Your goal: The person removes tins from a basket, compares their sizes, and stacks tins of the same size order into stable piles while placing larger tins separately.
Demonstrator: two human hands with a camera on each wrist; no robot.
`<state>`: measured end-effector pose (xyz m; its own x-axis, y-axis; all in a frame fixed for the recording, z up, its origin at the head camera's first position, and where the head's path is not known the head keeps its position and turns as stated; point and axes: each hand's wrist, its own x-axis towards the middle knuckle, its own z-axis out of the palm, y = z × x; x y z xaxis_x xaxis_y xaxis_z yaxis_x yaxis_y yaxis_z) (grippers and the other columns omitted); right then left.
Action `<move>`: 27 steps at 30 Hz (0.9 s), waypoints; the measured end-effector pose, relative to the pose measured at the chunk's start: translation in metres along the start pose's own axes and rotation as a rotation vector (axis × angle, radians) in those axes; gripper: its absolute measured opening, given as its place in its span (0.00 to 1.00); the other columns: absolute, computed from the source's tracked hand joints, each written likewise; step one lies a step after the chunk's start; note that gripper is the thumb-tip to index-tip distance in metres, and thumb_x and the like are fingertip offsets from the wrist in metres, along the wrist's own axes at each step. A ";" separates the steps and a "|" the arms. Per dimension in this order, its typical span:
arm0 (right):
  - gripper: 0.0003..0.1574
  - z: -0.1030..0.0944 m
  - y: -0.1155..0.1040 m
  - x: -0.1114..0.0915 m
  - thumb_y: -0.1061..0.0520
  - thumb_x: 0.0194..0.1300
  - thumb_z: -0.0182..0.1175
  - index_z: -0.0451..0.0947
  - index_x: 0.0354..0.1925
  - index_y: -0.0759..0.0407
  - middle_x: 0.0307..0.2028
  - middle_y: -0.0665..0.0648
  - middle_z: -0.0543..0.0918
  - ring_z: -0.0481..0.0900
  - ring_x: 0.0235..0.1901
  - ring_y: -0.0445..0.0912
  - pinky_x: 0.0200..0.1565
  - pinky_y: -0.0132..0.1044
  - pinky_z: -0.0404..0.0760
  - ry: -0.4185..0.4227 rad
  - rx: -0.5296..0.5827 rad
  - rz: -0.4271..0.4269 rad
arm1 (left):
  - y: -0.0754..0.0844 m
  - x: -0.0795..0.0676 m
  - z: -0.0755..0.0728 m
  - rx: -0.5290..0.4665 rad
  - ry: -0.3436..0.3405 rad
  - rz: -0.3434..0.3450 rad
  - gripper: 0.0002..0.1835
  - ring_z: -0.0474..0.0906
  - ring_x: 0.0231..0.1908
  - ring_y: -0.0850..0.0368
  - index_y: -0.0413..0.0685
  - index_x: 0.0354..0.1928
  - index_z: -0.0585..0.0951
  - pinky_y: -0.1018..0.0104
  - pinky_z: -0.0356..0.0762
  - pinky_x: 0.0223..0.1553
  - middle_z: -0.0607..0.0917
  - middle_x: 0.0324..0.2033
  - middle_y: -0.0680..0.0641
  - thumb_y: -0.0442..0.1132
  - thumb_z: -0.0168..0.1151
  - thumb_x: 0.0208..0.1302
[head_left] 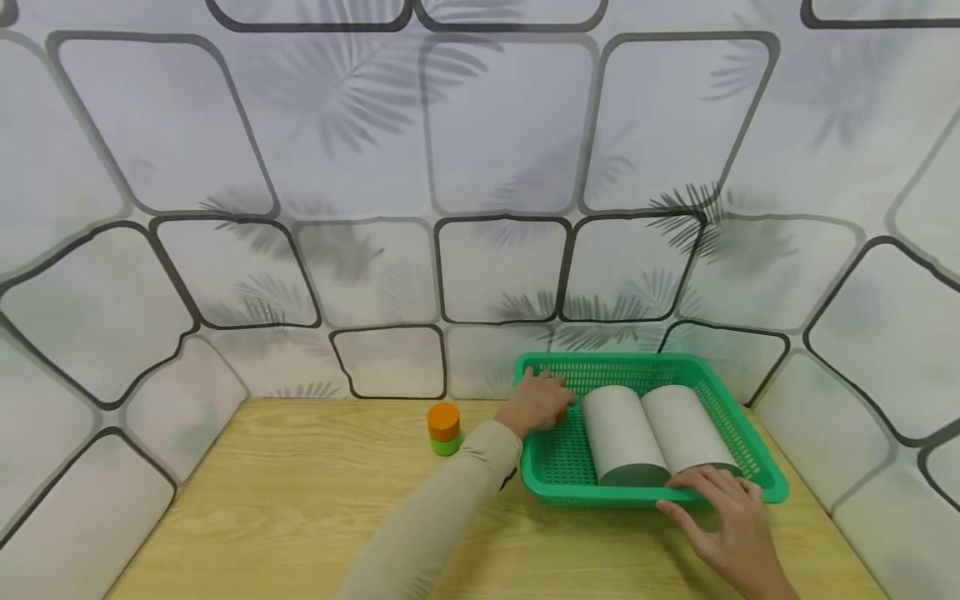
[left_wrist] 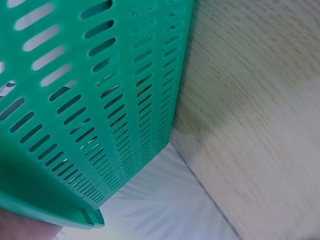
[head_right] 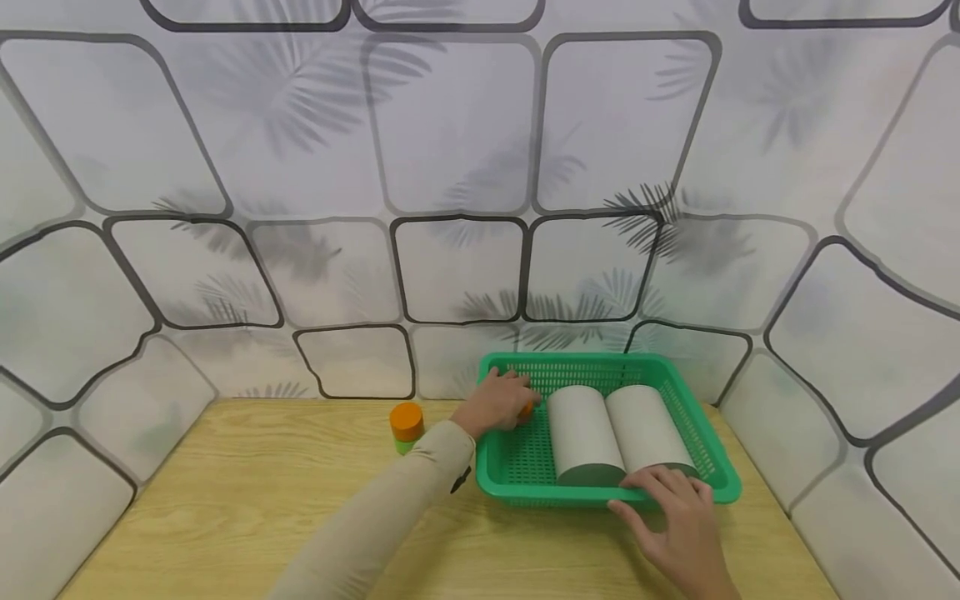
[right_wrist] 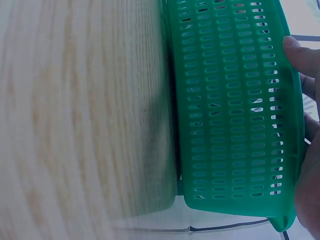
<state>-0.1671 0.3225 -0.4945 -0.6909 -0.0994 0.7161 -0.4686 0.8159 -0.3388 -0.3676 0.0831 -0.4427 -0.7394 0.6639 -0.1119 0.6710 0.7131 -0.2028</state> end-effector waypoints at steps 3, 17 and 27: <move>0.24 0.000 0.000 -0.001 0.58 0.42 0.83 0.84 0.37 0.41 0.39 0.40 0.83 0.75 0.43 0.39 0.45 0.51 0.59 -0.002 -0.006 0.004 | 0.001 0.001 0.000 0.008 -0.004 -0.002 0.27 0.69 0.67 0.53 0.77 0.68 0.77 0.45 0.62 0.71 0.75 0.66 0.57 0.44 0.68 0.71; 0.22 -0.001 0.001 -0.002 0.57 0.43 0.83 0.84 0.36 0.43 0.38 0.40 0.82 0.75 0.43 0.39 0.43 0.49 0.59 0.006 -0.008 0.005 | 0.004 0.000 0.002 0.005 0.030 -0.003 0.23 0.78 0.58 0.55 0.74 0.63 0.81 0.45 0.66 0.68 0.79 0.61 0.57 0.43 0.68 0.70; 0.23 -0.001 0.000 -0.001 0.56 0.42 0.83 0.85 0.37 0.43 0.38 0.41 0.83 0.76 0.43 0.39 0.44 0.49 0.59 0.039 0.011 -0.035 | -0.003 -0.003 -0.001 -0.182 0.086 0.027 0.23 0.73 0.65 0.51 0.68 0.64 0.81 0.41 0.65 0.69 0.78 0.64 0.54 0.41 0.68 0.69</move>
<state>-0.1660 0.3238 -0.4942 -0.6517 -0.1056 0.7511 -0.4984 0.8061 -0.3191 -0.3672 0.0794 -0.4414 -0.7190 0.6943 -0.0299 0.6950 0.7187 -0.0211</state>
